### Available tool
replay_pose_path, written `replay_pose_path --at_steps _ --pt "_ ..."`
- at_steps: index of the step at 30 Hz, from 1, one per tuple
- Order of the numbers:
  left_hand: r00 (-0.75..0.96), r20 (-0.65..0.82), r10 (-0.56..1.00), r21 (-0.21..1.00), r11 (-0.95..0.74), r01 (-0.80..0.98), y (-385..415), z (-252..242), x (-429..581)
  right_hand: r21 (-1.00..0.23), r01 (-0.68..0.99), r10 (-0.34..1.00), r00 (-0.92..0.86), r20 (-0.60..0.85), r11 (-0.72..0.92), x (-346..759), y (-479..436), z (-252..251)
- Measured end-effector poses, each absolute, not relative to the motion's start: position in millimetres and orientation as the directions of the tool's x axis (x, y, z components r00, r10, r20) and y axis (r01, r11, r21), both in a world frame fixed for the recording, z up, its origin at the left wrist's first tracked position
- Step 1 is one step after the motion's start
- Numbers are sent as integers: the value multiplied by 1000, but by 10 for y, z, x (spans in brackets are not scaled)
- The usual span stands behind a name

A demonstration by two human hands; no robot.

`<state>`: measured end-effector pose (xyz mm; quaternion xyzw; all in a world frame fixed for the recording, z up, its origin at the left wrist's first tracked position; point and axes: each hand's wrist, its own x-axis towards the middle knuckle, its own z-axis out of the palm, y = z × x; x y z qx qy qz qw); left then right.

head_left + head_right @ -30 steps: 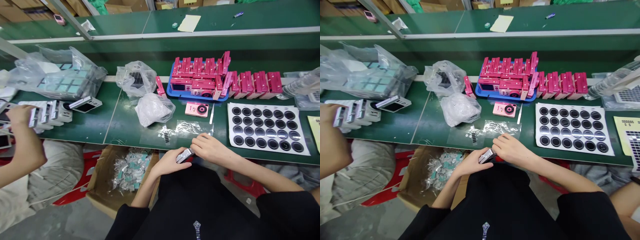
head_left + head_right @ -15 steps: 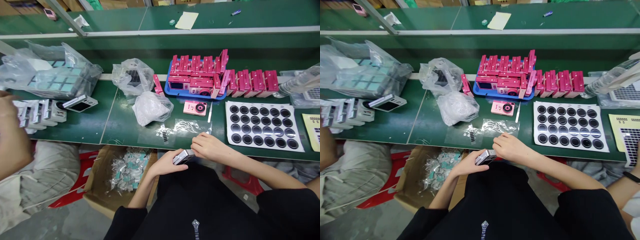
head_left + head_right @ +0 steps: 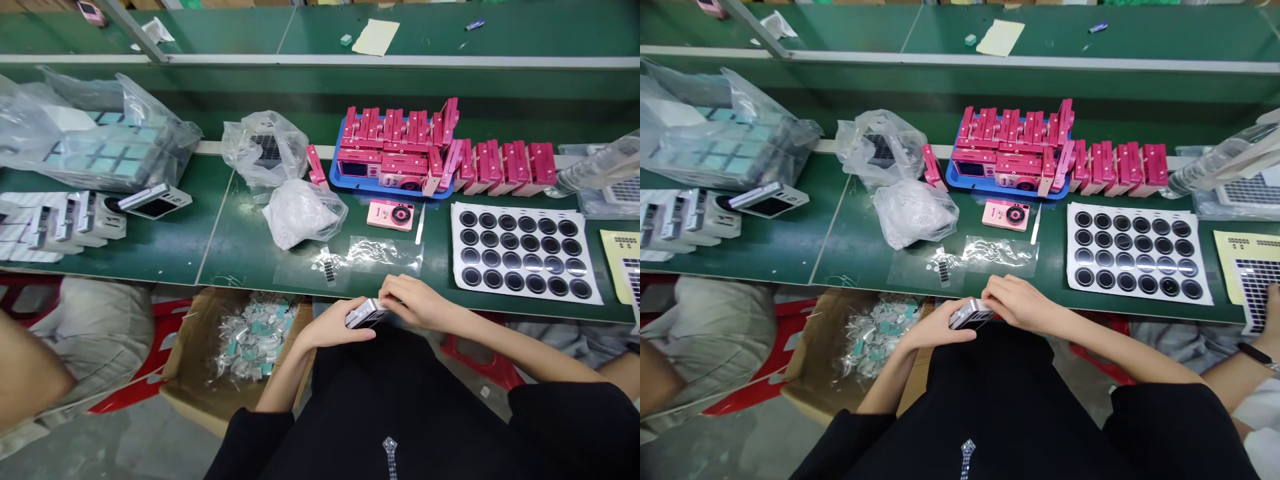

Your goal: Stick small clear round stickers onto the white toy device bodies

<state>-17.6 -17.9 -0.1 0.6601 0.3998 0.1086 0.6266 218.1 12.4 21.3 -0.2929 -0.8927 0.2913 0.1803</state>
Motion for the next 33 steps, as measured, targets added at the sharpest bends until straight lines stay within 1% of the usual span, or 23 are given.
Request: replay_pose_path --at_steps 1,3,5,8,10,12,13,14,16,18,20,21,23,26,30,33 --pt "661 -352 663 920 113 376 -179 -8 -177 -649 425 652 -744 146 631 2177 99 190" --pt "664 -349 661 921 114 371 -178 -13 -174 -638 439 664 -731 156 633 2167 62 156" --pt "663 -359 657 914 104 392 -176 -8 -168 -559 444 630 -752 192 700 2165 52 143" --pt "653 -374 659 899 85 429 -176 -3 -155 -392 422 536 -807 249 818 2177 65 149" --pt "646 -376 664 893 74 443 -180 -9 -146 -335 411 505 -820 271 848 2184 62 142" --pt "646 -368 669 896 68 439 -188 -26 -138 -357 415 519 -808 278 837 2183 35 116" --pt "652 -363 666 901 74 427 -193 -38 -134 -400 420 544 -793 275 815 2180 14 98" --pt "659 -361 660 909 93 405 -201 -53 -131 -464 421 576 -773 266 779 2177 -9 81" --pt "668 -377 642 923 199 330 -226 -92 -123 -655 398 665 -715 217 642 2170 -50 58" --pt "658 -421 624 900 377 218 -270 -146 -110 -851 325 747 -656 111 412 2164 -66 54" --pt "641 -460 614 850 514 118 -340 -221 -87 -957 230 786 -618 -4 176 2157 -54 54" --pt "636 -470 611 829 554 81 -386 -266 -70 -980 186 791 -610 -57 73 2151 -42 46" --pt "635 -475 609 799 601 22 -500 -370 -30 -988 113 776 -611 -153 -106 2129 -34 -5" --pt "631 -486 604 726 682 -93 -698 -546 38 -943 41 741 -608 -285 -330 2058 -126 -193" --pt "599 -538 593 603 767 -219 -900 -792 93 -875 -63 749 -548 -371 -480 1886 -442 -573" --pt "563 -587 582 526 803 -281 -941 -966 92 -863 -46 763 -492 -419 -503 1739 -647 -840"
